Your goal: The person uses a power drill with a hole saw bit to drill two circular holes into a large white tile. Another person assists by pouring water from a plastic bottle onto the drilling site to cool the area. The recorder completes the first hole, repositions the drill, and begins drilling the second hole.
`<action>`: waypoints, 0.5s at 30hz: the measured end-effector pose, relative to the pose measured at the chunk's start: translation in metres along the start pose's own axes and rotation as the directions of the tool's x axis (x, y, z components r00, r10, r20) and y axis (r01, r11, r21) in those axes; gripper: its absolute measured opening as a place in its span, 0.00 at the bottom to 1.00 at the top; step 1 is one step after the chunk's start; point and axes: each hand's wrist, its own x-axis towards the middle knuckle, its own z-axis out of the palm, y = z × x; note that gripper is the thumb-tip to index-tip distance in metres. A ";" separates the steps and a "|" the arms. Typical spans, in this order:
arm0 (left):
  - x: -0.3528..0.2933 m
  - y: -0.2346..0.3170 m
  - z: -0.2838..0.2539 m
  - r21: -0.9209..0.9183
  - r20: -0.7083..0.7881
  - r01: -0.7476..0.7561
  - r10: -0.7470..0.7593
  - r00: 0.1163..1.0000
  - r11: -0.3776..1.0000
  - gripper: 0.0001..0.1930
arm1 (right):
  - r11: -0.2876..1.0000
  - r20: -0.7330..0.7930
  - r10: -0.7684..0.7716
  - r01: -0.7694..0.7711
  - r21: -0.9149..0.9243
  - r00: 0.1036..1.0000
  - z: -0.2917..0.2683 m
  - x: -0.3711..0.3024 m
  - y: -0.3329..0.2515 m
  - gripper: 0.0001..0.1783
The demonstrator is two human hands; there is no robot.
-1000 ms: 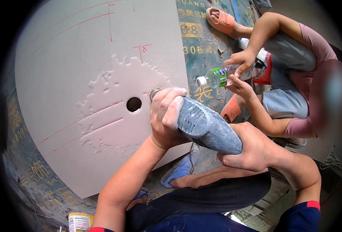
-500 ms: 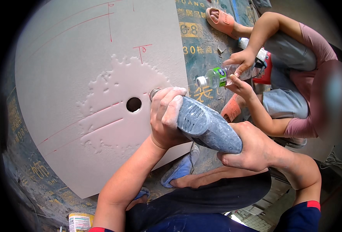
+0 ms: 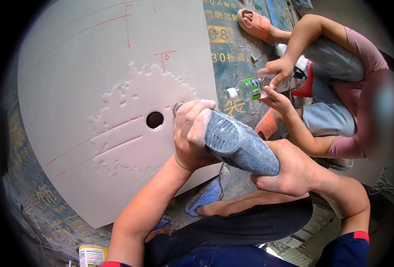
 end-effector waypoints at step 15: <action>0.003 -0.001 0.001 -0.019 0.030 0.006 -0.005 1.000 1.000 0.34 | 0.995 0.033 0.033 -0.036 0.095 0.999 -0.007 0.000 0.004 0.21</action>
